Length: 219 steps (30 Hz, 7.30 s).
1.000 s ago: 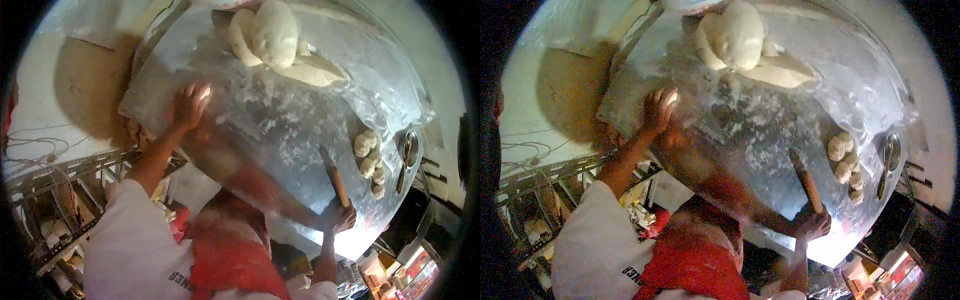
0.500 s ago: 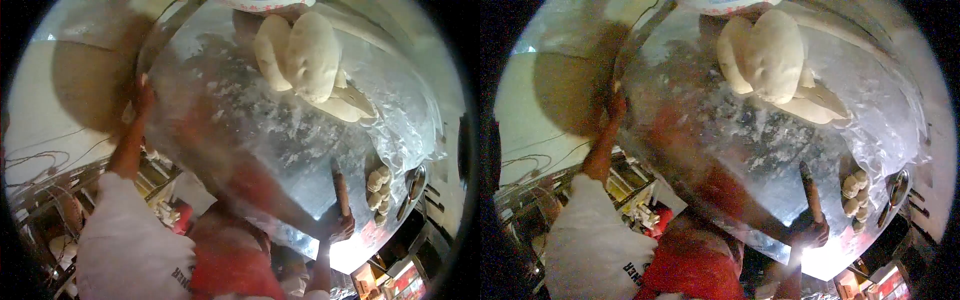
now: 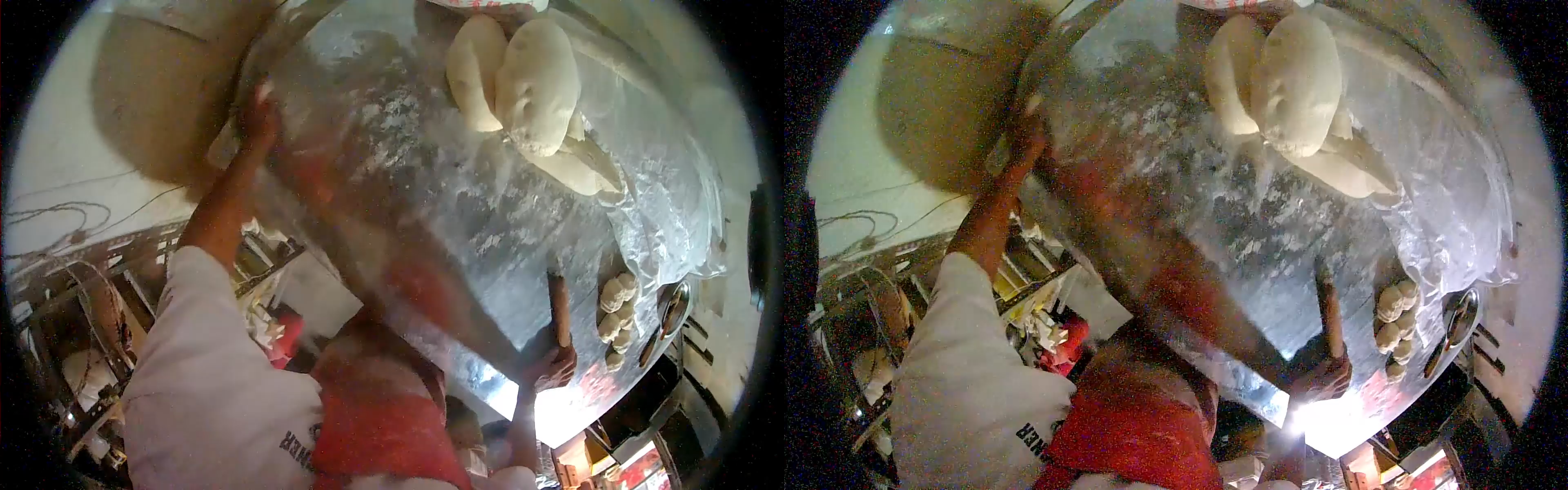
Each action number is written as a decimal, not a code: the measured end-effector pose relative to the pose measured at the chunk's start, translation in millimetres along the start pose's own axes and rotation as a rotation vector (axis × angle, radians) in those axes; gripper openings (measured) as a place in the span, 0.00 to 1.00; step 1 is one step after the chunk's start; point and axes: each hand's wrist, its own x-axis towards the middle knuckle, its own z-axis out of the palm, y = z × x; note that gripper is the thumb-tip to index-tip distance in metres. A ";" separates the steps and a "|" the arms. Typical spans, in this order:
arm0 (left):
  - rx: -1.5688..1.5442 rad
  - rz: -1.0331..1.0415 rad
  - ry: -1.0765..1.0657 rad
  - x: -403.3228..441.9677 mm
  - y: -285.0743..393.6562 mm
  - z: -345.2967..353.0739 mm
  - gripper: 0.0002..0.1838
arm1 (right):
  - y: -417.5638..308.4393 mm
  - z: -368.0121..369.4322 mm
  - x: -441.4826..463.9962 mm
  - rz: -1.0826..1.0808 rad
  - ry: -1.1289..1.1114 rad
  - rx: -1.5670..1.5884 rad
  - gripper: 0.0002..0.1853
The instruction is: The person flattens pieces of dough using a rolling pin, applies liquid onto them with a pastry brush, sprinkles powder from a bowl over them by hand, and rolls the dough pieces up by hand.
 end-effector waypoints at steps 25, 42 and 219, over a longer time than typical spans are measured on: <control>-0.068 0.848 -0.443 -390.4 394.2 38.1 0.25 | 76.1 -23.0 -31.2 0.239 -0.147 0.110 0.24; 0.148 0.587 -0.446 -394.9 446.5 86.4 0.37 | 92.3 -72.0 -38.2 -0.046 -0.274 0.244 0.23; -0.197 1.100 -0.887 -285.2 395.1 72.6 0.22 | -40.4 -50.6 27.2 -0.410 -0.248 0.294 0.28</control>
